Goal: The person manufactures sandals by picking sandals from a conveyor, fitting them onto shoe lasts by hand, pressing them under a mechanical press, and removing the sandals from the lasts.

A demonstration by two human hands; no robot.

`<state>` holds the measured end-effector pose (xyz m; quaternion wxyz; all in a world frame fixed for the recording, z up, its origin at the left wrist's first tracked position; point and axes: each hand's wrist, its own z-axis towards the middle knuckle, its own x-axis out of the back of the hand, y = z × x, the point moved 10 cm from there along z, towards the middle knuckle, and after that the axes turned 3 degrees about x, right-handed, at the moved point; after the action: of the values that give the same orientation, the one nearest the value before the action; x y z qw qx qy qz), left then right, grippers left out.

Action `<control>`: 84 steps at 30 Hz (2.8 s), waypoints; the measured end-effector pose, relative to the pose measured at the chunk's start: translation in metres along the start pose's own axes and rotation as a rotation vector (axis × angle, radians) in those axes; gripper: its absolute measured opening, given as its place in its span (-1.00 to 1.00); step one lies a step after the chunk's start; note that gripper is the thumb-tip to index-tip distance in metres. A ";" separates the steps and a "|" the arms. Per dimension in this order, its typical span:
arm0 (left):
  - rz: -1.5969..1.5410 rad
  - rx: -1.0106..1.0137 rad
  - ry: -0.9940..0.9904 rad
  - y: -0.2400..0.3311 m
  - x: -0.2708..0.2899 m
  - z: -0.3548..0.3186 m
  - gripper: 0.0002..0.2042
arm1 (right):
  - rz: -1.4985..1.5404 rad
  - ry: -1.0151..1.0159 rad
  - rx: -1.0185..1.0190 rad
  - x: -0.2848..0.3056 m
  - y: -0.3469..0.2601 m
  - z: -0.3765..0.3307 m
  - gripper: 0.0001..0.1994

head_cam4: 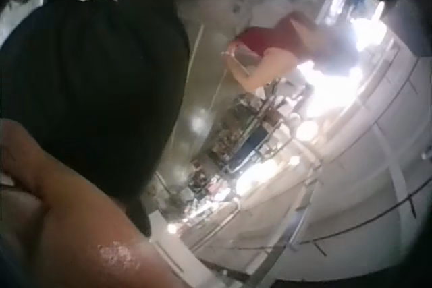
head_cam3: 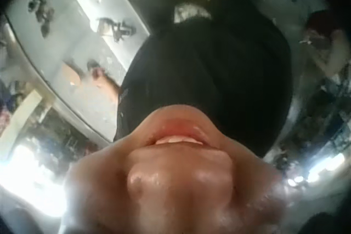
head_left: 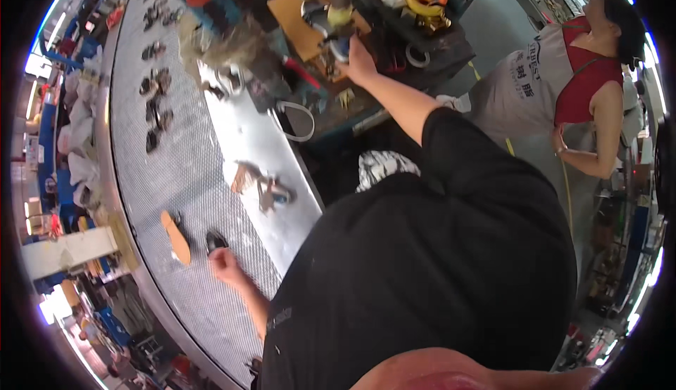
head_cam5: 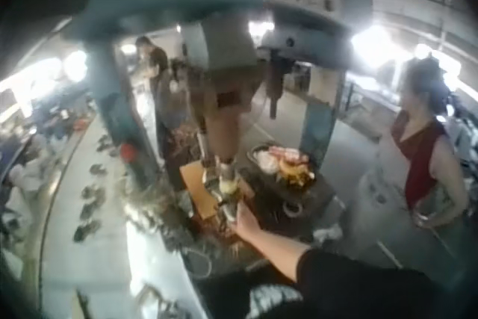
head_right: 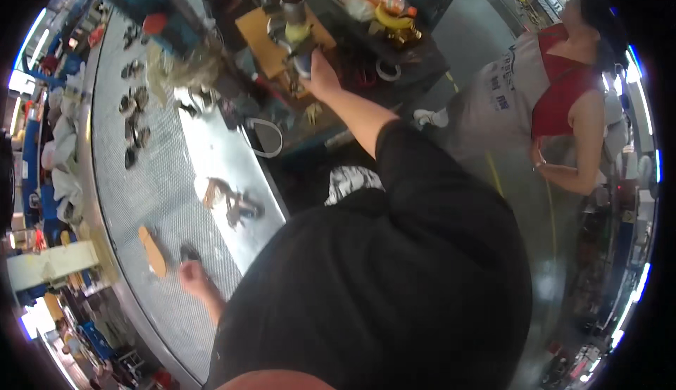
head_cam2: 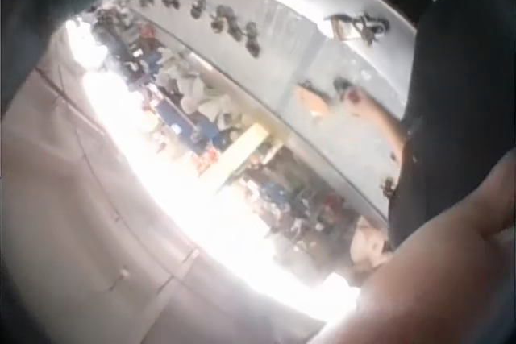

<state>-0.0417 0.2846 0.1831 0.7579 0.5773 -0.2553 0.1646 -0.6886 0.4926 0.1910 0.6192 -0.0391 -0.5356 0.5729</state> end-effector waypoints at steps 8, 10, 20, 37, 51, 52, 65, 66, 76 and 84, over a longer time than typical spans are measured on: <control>-0.637 0.031 -1.324 0.140 -0.305 -0.146 -0.53 | -0.156 -0.013 -0.176 -0.042 0.047 -0.034 -0.29; -0.433 0.057 -1.367 0.141 -0.326 -0.131 -0.48 | -0.093 -0.025 0.015 -0.030 0.007 -0.037 -0.22; -0.319 0.019 -1.642 0.167 -0.402 -0.166 -0.41 | -0.065 0.021 0.154 -0.015 -0.024 -0.015 -0.35; 0.382 0.464 0.084 -0.230 0.103 0.052 -0.21 | -0.532 -0.023 0.021 -0.037 0.073 -0.016 0.03; 0.420 0.015 0.044 -0.260 -0.074 0.232 -0.35 | -0.302 -0.046 -0.179 -0.052 0.030 -0.025 -0.11; 0.458 0.009 -0.026 -0.248 -0.089 0.233 -0.37 | -0.260 0.118 -0.041 -0.045 0.015 -0.032 -0.25; 0.429 0.020 -0.242 -0.171 -0.172 0.311 -0.53 | -0.216 0.074 -0.100 -0.031 -0.001 -0.014 -0.31; 0.641 -0.069 -0.192 -0.152 -0.170 0.317 -0.48 | -0.205 0.081 -0.096 -0.025 -0.001 -0.018 -0.31; 0.867 0.430 -0.728 -0.227 -0.213 0.257 0.17 | -0.232 0.126 -0.042 -0.029 -0.007 -0.023 -0.27; -1.031 0.805 -0.169 -0.152 -0.142 0.182 -0.58 | -0.249 0.153 -0.205 -0.038 0.011 -0.025 -0.49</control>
<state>-0.1108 0.0740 0.0173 0.4418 0.8749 0.0770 -0.1826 -0.6698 0.4821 0.1499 0.7171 -0.0789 -0.5433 0.4292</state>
